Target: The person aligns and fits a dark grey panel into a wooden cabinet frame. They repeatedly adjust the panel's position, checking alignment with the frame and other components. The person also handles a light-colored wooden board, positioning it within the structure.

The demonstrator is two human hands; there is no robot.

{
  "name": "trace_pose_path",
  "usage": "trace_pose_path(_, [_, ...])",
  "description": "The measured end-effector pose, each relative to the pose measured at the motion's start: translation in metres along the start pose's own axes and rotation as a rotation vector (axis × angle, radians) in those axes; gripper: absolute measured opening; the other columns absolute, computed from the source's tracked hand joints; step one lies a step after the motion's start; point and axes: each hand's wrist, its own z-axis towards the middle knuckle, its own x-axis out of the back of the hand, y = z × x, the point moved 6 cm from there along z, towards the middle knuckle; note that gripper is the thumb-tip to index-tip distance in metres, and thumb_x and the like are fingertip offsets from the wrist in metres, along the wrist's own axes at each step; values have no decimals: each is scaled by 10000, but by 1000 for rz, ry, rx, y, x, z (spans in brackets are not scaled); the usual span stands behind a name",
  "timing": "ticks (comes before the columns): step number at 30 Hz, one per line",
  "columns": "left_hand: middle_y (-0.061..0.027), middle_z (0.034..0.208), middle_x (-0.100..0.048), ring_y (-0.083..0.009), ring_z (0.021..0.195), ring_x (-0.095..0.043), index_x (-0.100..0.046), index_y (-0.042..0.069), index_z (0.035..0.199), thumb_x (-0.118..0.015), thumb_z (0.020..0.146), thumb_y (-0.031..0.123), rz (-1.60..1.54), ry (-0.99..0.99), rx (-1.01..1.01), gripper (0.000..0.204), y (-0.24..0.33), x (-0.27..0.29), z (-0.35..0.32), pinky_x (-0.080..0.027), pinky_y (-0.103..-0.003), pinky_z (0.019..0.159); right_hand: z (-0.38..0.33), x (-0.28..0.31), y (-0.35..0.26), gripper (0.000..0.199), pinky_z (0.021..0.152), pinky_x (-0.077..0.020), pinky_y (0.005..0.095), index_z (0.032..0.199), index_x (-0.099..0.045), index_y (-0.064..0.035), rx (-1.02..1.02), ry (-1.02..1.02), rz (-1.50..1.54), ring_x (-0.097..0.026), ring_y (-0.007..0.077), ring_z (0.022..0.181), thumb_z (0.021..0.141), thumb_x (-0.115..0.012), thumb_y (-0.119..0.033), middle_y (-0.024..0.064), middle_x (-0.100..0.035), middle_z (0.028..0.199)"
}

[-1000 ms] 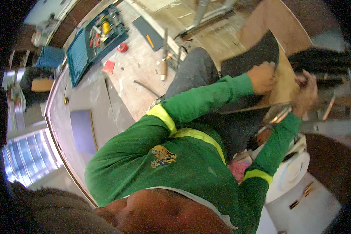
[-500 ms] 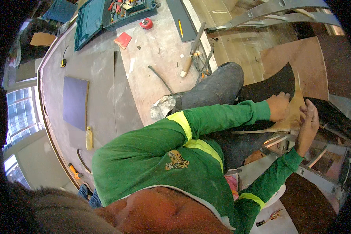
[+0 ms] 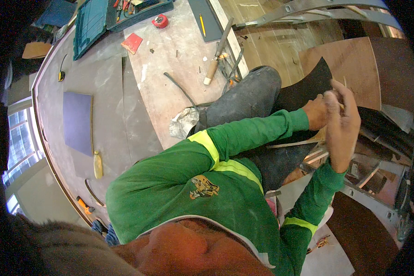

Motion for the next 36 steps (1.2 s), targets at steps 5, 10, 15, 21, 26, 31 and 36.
trace_pose_path(5, [-367, 1266, -540, -505, 1150, -590, -487, -103, 1353, -599, 937, 220, 28, -8, -154, 539, 2, -3, 9, -533, -544, 945, -2, -41, -61, 366, 957, -502, 312, 1334, -621, 8, 50, -118, 94, -623, 161, 1043, 1027, -663, -186, 96, -661, 1091])
trace_pose_path(10, [-366, 1265, -543, -503, 1159, -588, -499, -112, 1335, -604, 931, 218, 135, -7, -168, 531, -18, -5, 8, -532, -543, 951, -11, -65, -82, 352, 933, -515, 311, 1307, -633, -1, 95, -232, 87, -640, 165, 1009, 991, -691, -145, 93, -667, 1072])
trace_pose_path(15, [-365, 1265, -547, -500, 1168, -586, -511, -120, 1316, -608, 925, 215, 196, -58, -183, 524, -26, -11, -7, -530, -542, 956, -18, -117, -120, 320, 851, -519, 387, 1233, -638, -22, 410, -419, -140, -645, 314, 942, 933, -709, -108, 156, -656, 1033])
trace_pose_path(21, [-363, 1265, -551, -497, 1179, -584, -525, -130, 1295, -614, 919, 211, 284, -121, -187, 516, -17, -5, -12, -529, -540, 962, -36, -126, -161, 322, 826, -522, 412, 1199, -640, -12, 485, -494, 14, -642, 368, 921, 899, -734, -85, 170, -650, 1000])
trace_pose_path(26, [-362, 1265, -555, -494, 1188, -583, -537, -139, 1276, -618, 913, 209, 354, -108, -170, 509, -6, 16, -2, -528, -539, 967, -26, -59, -113, 343, 886, -516, 384, 1236, -636, 5, 288, -96, -136, -657, 336, 1014, 932, -721, -129, 187, -670, 1107])
trace_pose_path(31, [-299, 1298, -550, -489, 1043, -631, -558, -64, 1297, -637, 890, 238, 289, -40, 49, 513, -14, 12, 1, -535, -564, 909, -1, 23, 9, 482, 1001, -491, 475, 1354, -580, -7, 57, 275, -984, -587, 384, 1231, 1013, -628, -343, 226, -631, 1269])
trace_pose_path(36, [-236, 1033, -677, -468, 867, -674, -726, 0, 1032, -663, 844, 267, 464, 60, -136, 333, -8, -11, 1, -538, -580, 828, 2, 87, 196, 680, 935, -519, 525, 1295, -602, 44, -475, -57, -1089, -656, 450, 1091, 991, -575, -564, 305, -675, 1162])
